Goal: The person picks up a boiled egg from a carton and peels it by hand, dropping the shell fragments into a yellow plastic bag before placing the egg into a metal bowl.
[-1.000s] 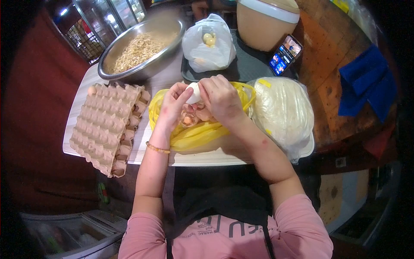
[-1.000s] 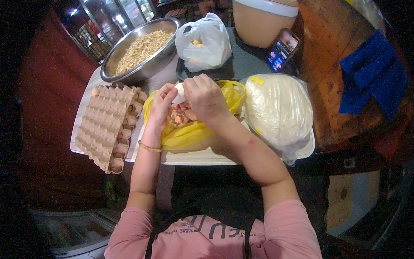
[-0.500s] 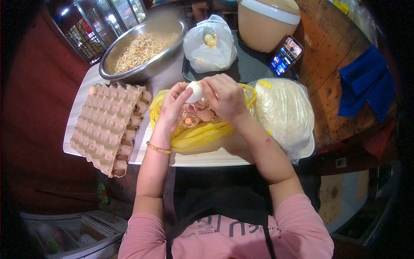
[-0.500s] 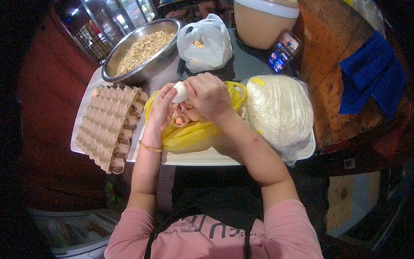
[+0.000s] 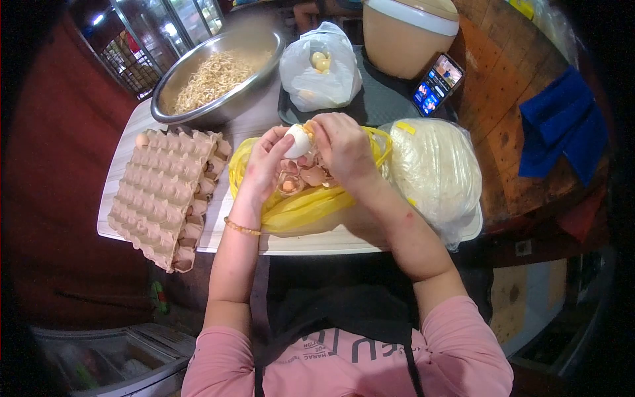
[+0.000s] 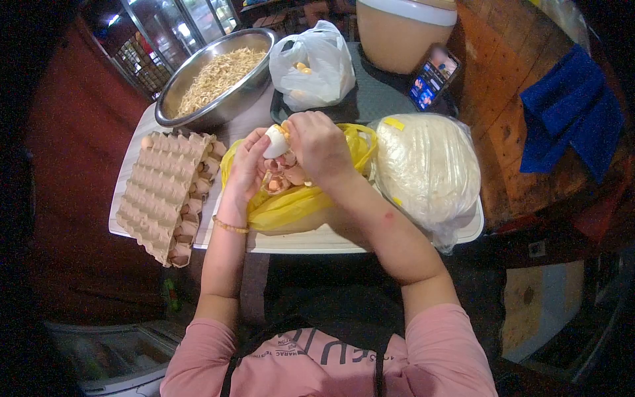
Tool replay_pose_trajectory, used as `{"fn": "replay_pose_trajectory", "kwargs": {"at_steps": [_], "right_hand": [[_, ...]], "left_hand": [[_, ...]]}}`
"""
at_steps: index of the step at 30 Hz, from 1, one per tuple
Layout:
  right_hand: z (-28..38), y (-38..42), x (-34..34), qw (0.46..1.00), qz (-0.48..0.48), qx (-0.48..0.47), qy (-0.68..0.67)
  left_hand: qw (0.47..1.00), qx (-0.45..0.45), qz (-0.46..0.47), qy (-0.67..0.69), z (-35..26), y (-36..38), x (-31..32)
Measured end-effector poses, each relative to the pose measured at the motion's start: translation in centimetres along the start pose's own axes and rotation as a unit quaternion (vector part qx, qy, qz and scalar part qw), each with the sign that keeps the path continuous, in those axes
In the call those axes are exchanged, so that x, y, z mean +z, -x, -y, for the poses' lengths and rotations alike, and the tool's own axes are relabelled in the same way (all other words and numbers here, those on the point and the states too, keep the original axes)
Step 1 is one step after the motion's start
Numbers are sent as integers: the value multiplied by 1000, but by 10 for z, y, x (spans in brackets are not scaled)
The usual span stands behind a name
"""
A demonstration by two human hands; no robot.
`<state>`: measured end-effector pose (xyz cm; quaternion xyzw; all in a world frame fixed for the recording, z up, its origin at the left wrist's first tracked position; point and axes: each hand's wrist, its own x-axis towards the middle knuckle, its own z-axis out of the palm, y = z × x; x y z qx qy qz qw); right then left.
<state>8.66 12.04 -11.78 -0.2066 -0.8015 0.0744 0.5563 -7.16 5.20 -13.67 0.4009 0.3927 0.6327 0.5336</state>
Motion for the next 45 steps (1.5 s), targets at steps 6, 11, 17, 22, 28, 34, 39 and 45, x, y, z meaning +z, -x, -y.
{"fn": "replay_pose_trajectory", "kwargs": {"at_steps": [6,11,17,22,28,34,39,45], "right_hand": [[-1,-3,-8,997,6,69,-42],[-3,1,-5,997,51,27,-55],[-11,5,0,981,166,-99,-1],[5,-1,-10,993,74,-92,-12],[1,-2,-14,990,92,-104,-11],[-3,-1,-14,990,79,-118,-18],[1,3,-10,992,78,-87,-43],[4,3,-9,987,119,-98,-50]], "left_hand": [[997,-14,33,64,-3,3,-5],[980,24,77,183,-18,2,-29],[985,162,-19,52,-90,-21,-10],[947,273,-17,-171,-162,-90,49],[855,172,-9,-488,-150,-182,84],[739,-19,-17,-673,-85,-229,45],[666,86,163,-723,-117,-178,63],[795,-13,145,-589,-192,-136,59]]}}
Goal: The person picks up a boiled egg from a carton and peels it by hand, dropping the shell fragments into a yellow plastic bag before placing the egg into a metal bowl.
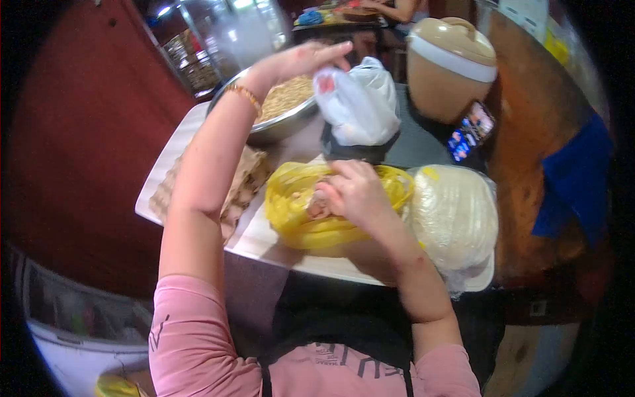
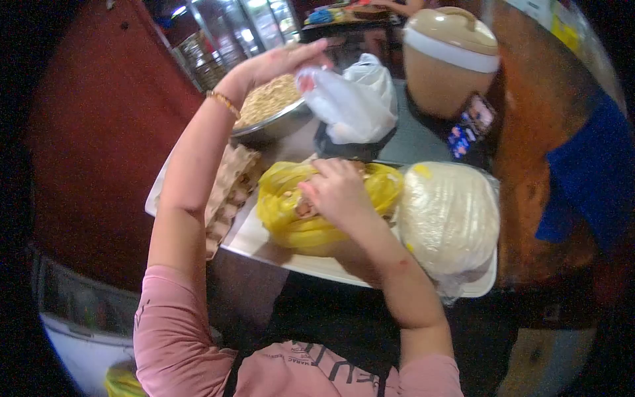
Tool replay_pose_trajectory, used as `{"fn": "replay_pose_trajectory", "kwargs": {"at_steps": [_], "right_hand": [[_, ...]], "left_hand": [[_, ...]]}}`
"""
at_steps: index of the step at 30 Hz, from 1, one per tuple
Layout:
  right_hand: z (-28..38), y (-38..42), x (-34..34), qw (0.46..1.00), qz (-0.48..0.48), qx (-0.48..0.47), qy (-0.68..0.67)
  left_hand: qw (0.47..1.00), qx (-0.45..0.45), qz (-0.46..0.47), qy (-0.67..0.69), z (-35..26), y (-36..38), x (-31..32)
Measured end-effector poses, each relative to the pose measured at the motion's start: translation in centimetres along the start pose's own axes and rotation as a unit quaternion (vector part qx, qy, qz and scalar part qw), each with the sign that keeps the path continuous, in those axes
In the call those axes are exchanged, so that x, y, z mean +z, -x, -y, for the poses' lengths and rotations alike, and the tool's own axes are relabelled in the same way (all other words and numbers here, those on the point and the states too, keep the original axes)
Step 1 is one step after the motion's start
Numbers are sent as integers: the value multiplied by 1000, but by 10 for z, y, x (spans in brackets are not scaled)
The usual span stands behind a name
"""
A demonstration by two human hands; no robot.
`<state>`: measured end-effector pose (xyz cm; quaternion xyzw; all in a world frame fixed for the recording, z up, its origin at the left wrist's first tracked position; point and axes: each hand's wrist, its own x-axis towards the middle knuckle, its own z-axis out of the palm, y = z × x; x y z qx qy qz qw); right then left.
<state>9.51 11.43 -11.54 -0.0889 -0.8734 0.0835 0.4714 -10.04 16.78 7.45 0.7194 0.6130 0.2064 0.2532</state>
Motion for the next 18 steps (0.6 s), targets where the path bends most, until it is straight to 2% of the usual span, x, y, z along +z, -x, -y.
{"fn": "replay_pose_trajectory", "kwargs": {"at_steps": [3,4,6,7,8,9,10,12,13,14,15,16,17,18], "right_hand": [[0,1,2,1000,17,19,-9],[1,0,0,1000,12,24,1],[2,-2,-2,1000,4,28,12],[2,-4,-1,1000,5,25,9],[1,-4,-1,999,9,24,26],[1,-5,-1,999,14,22,43],[1,-5,-2,999,14,21,43],[3,-6,-3,998,25,21,58],[6,-8,-4,998,26,21,60],[8,-10,-6,997,27,25,61],[8,-10,-7,997,26,32,68],[8,-10,-6,996,26,40,81],[7,-11,-4,996,22,45,76],[7,-11,-5,996,19,54,75]], "left_hand": [[993,24,-119,-2,19,35,-30],[980,35,-189,-54,22,56,-38],[962,54,-179,-200,51,86,-86],[941,-106,-119,-299,48,119,-101],[982,57,-180,-6,134,131,-128],[966,-106,-221,-86,148,153,-128],[916,-265,-253,-162,159,172,-125],[854,-405,-255,-202,234,197,-124],[842,-423,-238,-236,261,205,-116],[847,-381,-227,-294,285,212,-106],[836,-379,-206,-339,292,210,-94],[820,-388,-216,-361,310,207,-83],[818,-398,-265,-319,312,204,-68],[833,-352,-287,-315,338,204,-66]]}}
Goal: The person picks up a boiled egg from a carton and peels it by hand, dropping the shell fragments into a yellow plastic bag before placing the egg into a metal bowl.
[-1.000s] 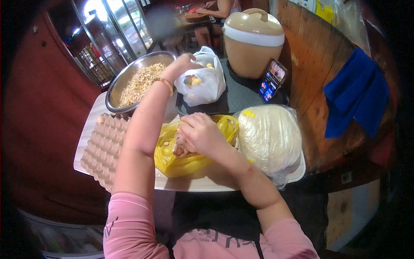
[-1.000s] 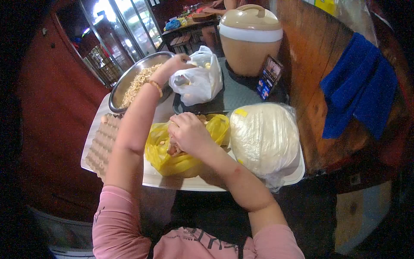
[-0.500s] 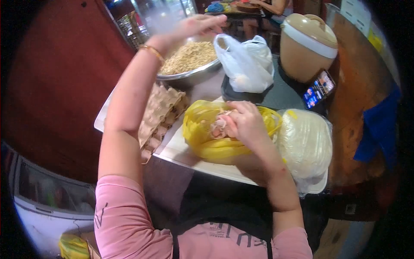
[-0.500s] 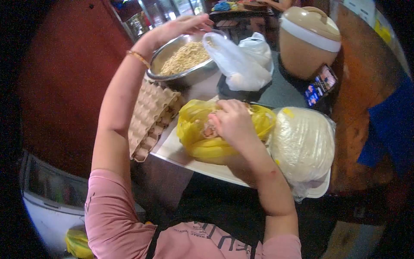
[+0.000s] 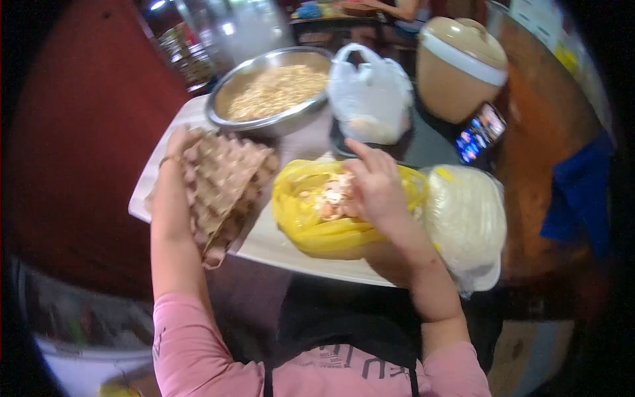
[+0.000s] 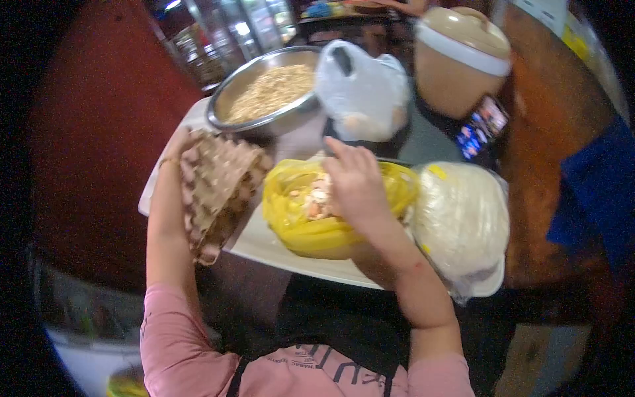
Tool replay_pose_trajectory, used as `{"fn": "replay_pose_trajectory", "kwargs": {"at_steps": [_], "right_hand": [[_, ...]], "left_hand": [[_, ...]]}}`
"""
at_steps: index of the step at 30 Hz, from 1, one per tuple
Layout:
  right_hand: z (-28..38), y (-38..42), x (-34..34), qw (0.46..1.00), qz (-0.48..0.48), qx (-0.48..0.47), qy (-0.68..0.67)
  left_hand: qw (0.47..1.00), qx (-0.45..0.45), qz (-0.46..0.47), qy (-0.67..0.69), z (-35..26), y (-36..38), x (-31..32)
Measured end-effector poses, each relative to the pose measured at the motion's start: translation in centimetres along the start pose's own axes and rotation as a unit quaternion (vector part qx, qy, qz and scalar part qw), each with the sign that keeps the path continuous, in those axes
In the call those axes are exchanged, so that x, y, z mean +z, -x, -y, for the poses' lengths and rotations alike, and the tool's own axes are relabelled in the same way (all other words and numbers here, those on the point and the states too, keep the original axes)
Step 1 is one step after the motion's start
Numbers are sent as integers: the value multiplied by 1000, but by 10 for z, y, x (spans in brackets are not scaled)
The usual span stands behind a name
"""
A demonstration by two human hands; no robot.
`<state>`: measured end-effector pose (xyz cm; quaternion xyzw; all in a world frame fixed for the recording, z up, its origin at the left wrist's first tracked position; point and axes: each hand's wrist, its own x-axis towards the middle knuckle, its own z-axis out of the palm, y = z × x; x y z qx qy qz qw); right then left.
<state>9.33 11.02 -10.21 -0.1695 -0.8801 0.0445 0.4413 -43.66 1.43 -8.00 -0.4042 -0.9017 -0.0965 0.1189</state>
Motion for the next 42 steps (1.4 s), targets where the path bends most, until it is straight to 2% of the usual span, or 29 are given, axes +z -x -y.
{"fn": "replay_pose_trajectory", "kwargs": {"at_steps": [1,3,5,7,9,11,12,15,17,19,20,21,23,24,25,27,28,29,30,31,32,33,34,35,37,39,40,41,42], "right_hand": [[1,-1,-3,1000,3,-2,-4],[0,2,-2,1000,-14,6,-4],[-1,3,-2,1000,-15,15,3],[-2,4,-2,1000,-14,13,-9],[-3,4,-1,1000,-24,4,-18],[-5,4,-2,999,-25,4,-21],[-5,4,-3,999,-28,4,-25],[-9,4,-2,999,-31,20,-25],[-10,3,-1,998,-26,22,-43],[-5,2,-2,998,-33,27,-46],[-3,1,-2,997,-33,28,-58],[0,2,0,997,-30,23,-66],[4,2,2,996,-19,14,-89],[6,3,4,995,-18,11,-93],[7,3,5,995,-16,1,-94],[6,1,3,996,-14,-13,-92],[7,1,2,992,3,0,-126],[10,3,1,986,23,14,-163],[13,2,-2,985,23,11,-168],[17,-1,-9,965,72,-8,-252],[19,-3,-14,936,120,-26,-330],[19,-3,-12,937,115,-25,-328],[18,-3,-9,923,130,-40,-359],[16,-2,-8,908,147,-54,-388],[12,0,-10,912,140,-49,-382],[9,0,-15,848,189,111,-483],[4,0,-11,900,107,43,-421],[-1,0,-10,902,102,43,-417],[-7,1,-9,910,89,48,-402]], "left_hand": [[999,-22,17,44,-9,6,1],[999,7,-24,40,17,-13,25],[996,-11,77,46,34,-34,28],[996,-12,67,56,14,-10,-1],[995,-17,57,75,23,-11,-1],[996,-3,-79,50,20,-5,-5],[989,6,-110,101,17,-4,-8],[956,68,-170,227,-70,72,-80],[916,162,-203,305,-126,150,-114],[916,175,-217,288,-172,235,-127],[900,231,-288,229,-180,265,-115],[893,236,-309,227,-187,292,-98],[913,227,-265,213,-184,327,-43],[949,215,-172,152,-188,340,-27],[952,178,-92,232,-201,344,-13],[961,220,-107,127,-187,347,-15],[962,218,-109,126,-189,344,-23],[946,152,-52,282,-193,340,-30],[899,83,2,429,-196,334,-38],[901,84,-1,426,-203,327,-46],[810,50,73,580,-212,320,-53],[685,16,148,713,-220,312,-59],[624,39,214,751,-227,304,-64],[621,47,218,751,-235,296,-61],[522,49,284,803,-249,280,-48],[523,78,298,795,-267,266,-39],[499,79,319,802,-276,261,-40],[476,81,339,807,-283,256,-41],[493,104,348,791,-289,250,-40]]}}
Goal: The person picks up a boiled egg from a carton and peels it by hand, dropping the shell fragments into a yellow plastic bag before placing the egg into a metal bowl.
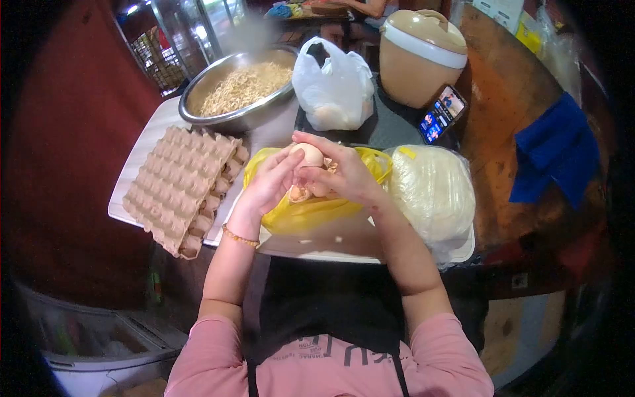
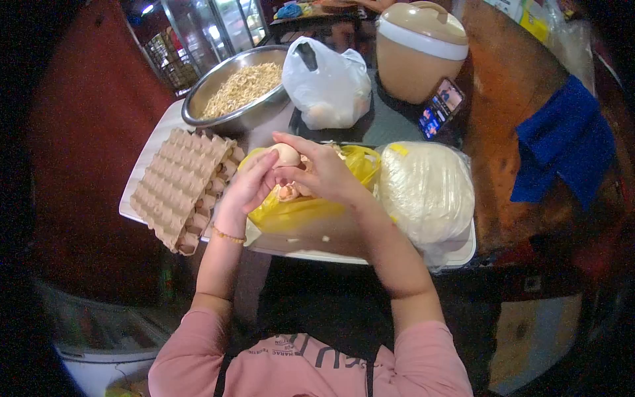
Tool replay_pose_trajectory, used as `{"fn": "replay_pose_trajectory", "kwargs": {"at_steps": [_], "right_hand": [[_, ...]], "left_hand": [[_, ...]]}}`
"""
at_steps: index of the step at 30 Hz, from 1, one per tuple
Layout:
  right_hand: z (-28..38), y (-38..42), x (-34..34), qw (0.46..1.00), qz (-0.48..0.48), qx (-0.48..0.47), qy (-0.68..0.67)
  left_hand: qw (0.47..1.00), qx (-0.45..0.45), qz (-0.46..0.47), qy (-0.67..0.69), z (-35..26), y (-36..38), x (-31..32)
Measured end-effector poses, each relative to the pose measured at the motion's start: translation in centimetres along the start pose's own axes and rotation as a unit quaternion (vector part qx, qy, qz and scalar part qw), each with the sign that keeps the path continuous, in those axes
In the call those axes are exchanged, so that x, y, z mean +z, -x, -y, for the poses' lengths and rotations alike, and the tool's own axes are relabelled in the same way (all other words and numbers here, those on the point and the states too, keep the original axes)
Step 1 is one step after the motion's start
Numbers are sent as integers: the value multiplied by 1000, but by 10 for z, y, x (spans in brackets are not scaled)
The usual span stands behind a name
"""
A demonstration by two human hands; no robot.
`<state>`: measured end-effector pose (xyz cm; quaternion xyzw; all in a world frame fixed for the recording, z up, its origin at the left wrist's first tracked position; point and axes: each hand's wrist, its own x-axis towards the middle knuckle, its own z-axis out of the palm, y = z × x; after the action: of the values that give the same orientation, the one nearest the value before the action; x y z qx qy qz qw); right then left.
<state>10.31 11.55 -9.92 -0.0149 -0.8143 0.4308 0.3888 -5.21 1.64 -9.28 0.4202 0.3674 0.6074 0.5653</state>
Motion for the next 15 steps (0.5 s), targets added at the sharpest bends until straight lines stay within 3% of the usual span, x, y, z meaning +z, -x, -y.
{"fn": "replay_pose_trajectory", "kwargs": {"at_steps": [7,15], "right_hand": [[-4,1,-14,997,-35,62,24],[-16,2,0,998,-39,42,26]], "left_hand": [[996,25,66,-63,14,-33,-12],[999,41,16,13,32,-26,-21]]}}
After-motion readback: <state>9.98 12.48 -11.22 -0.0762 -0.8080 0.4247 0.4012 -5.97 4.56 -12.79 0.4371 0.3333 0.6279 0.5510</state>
